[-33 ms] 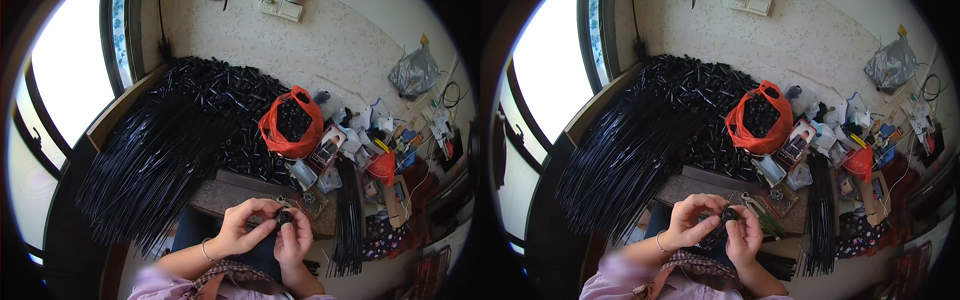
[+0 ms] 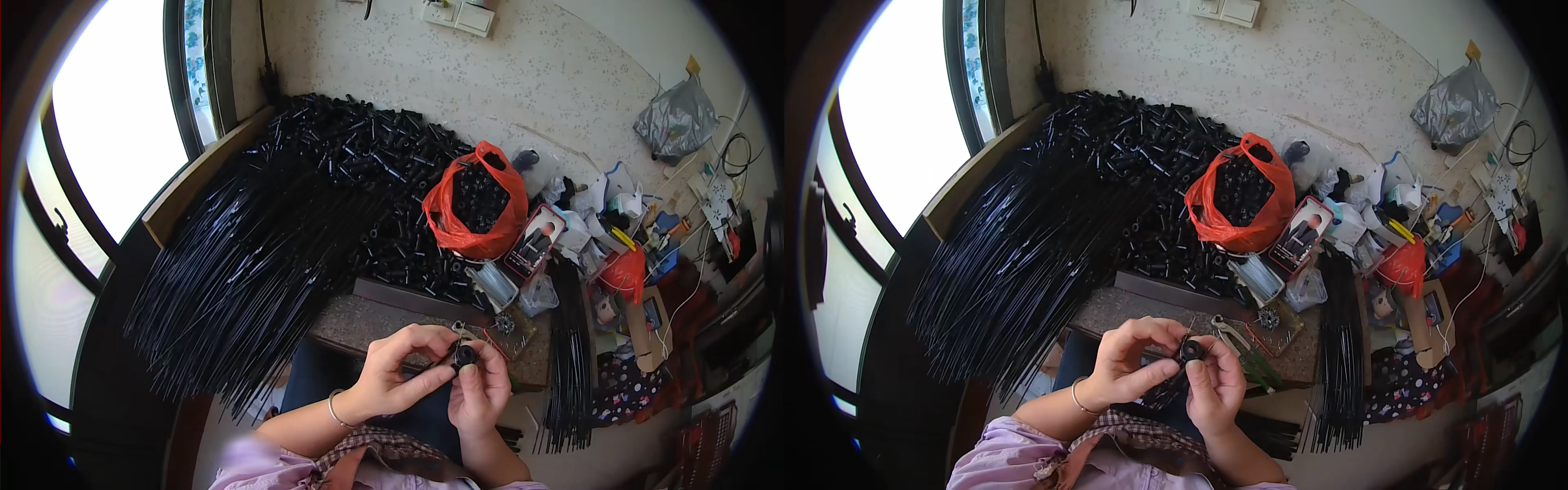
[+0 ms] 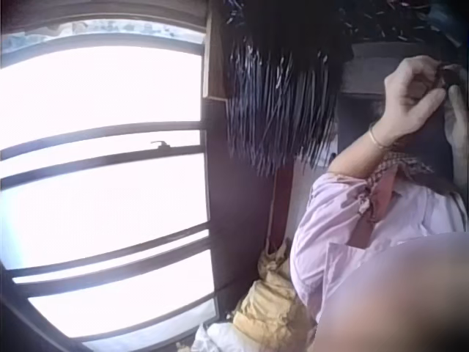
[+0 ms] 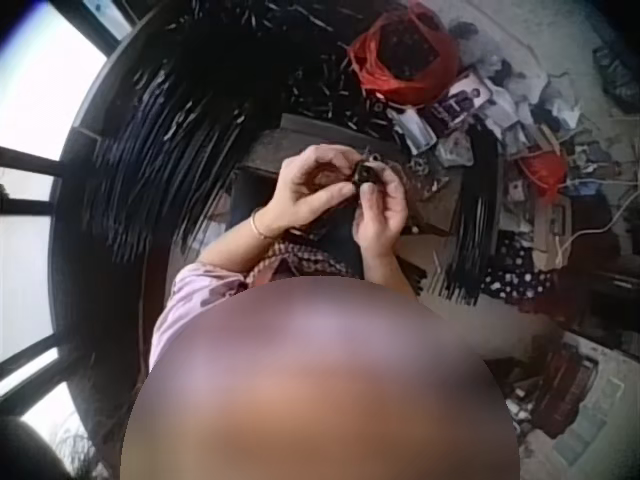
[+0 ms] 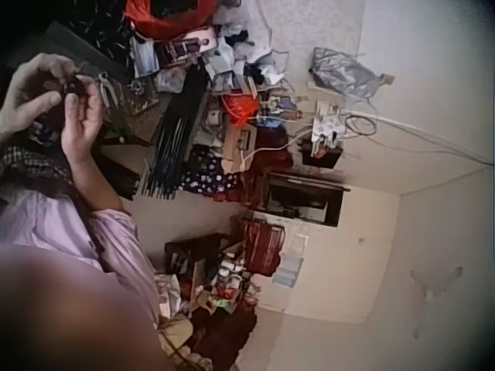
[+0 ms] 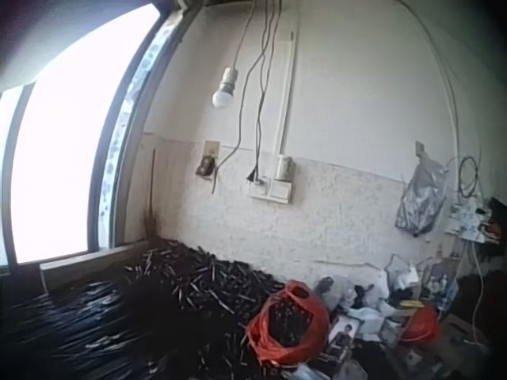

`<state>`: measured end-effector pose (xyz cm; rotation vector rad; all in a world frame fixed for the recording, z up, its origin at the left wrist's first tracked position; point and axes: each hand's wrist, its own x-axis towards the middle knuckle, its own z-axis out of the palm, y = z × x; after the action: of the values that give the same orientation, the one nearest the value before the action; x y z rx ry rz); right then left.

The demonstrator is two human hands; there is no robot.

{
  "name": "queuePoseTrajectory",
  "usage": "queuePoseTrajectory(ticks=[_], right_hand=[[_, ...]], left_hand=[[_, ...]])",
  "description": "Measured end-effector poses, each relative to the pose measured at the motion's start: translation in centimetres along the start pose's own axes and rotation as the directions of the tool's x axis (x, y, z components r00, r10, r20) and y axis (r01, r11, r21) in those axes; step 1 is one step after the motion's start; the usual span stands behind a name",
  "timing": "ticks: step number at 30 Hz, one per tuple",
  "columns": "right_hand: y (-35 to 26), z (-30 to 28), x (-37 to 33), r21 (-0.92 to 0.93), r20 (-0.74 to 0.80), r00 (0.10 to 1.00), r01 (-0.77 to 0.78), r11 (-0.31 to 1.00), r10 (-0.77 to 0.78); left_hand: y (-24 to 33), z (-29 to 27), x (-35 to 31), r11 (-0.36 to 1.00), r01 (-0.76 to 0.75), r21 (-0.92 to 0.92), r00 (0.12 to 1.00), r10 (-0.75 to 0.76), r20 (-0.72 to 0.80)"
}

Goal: Manually assembling or processing small black cable components at a production workbench.

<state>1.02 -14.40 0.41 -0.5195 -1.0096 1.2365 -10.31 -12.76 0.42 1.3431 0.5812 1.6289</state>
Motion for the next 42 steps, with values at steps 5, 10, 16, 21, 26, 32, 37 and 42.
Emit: queuePoseTrajectory(ticks=[5,10,16,21,26,32,37,42], right_hand=[[-0.4,-0.2,0.2,0.083,0.073,0.996,-0.062,0.995,0.056],[-0.3,-0.2,0.1,0.083,0.082,0.995,-0.059,0.995,0.052],[-0.9,-0.2,0.2,0.142,0.172,0.978,-0.141,0.980,0.115],[-0.9,-0.3,0.3,0.046,0.131,0.984,-0.127,0.991,0.120],[-1.1,-0.8,0.3,0.049,0.126,0.984,-0.133,0.990,0.126],[-0.3,-1.1,0.7,-0.074,0.086,0.996,-0.031,0.997,0.037],[-1.4,-1.1,0.9,-0.353,0.074,0.996,0.073,0.933,-0.049],[-2.0,-2.1,1.8,0.008,0.233,0.944,-0.241,0.971,0.232]], left_hand=[[0.8,-0.5,-0.1,0.939,-0.157,0.306,0.984,0.123,0.129],[1.1,-0.2,-0.4,0.840,-0.252,0.480,0.968,0.213,0.134],[0.9,-0.7,-0.6,0.996,0.078,0.045,0.991,-0.082,0.107],[0.5,0.2,-1.6,0.993,0.038,0.109,0.999,-0.038,0.002],[1.0,0.6,-1.7,0.973,-0.058,0.224,0.998,0.055,0.016],[1.4,0.1,-1.1,0.957,-0.055,0.286,0.998,0.044,0.044],[1.9,0.5,-0.9,0.881,-0.109,0.460,0.993,0.072,0.096],[2.1,0.7,-0.2,0.757,-0.247,0.604,0.969,0.181,0.169]])
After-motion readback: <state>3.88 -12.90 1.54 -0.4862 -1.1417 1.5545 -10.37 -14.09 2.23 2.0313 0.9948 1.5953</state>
